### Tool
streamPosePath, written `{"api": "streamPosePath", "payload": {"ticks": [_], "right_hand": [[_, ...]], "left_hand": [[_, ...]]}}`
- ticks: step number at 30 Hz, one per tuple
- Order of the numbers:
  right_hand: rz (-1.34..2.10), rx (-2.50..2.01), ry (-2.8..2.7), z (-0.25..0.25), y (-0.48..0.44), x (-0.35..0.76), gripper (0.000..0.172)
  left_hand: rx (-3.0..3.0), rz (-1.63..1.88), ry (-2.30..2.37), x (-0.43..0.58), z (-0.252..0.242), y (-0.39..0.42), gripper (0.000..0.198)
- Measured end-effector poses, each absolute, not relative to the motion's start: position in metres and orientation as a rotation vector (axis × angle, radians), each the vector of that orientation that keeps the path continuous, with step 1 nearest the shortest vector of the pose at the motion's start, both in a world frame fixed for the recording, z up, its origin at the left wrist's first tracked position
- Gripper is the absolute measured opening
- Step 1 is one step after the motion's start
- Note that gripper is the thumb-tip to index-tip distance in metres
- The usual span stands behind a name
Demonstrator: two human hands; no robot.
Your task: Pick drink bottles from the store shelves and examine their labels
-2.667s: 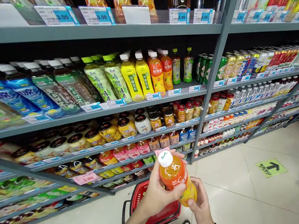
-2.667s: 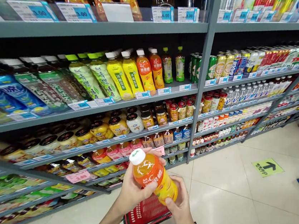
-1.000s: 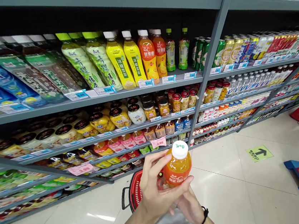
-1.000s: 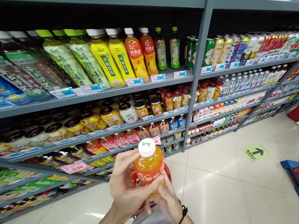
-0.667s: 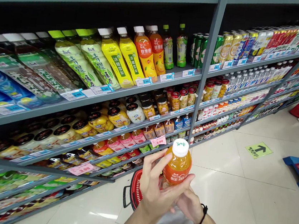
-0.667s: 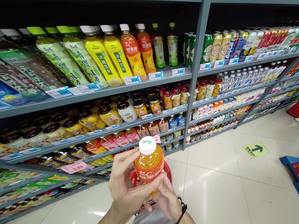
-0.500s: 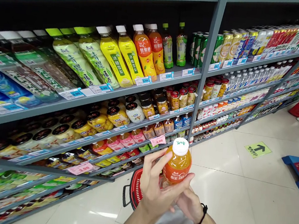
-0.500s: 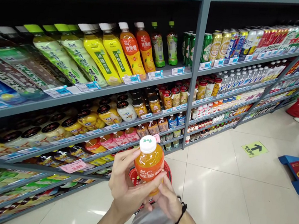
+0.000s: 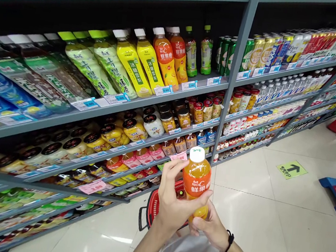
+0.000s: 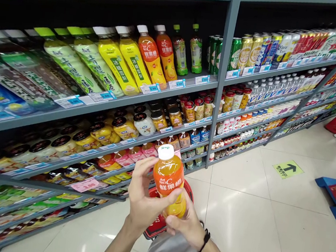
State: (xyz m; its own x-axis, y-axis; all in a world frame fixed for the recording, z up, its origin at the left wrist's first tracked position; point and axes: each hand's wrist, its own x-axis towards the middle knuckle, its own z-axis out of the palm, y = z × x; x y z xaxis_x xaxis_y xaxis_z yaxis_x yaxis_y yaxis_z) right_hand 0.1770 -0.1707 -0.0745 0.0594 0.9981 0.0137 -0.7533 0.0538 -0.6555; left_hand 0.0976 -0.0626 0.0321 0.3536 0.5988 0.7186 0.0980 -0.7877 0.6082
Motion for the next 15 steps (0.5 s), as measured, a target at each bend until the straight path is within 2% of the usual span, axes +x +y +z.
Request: {"api": "streamPosePath", "payload": {"ticks": [3, 6, 15], "right_hand": [[1.471, -0.562, -0.513, -0.069, -0.175, 0.178, 0.070], [1.517, -0.593, -0.463, -0.061, -0.178, 0.180, 0.069], [1.546, -0.557, -0.479, -0.059, -0.182, 0.180, 0.064]], "left_hand": [[1.942, 1.287, 0.566, 0.096, 0.027, -0.059, 0.072], [1.666, 1.128, 0.529, 0.099, 0.026, -0.055, 0.064], [1.201, 1.100, 0.649, 0.104, 0.025, -0.035, 0.067]]}}
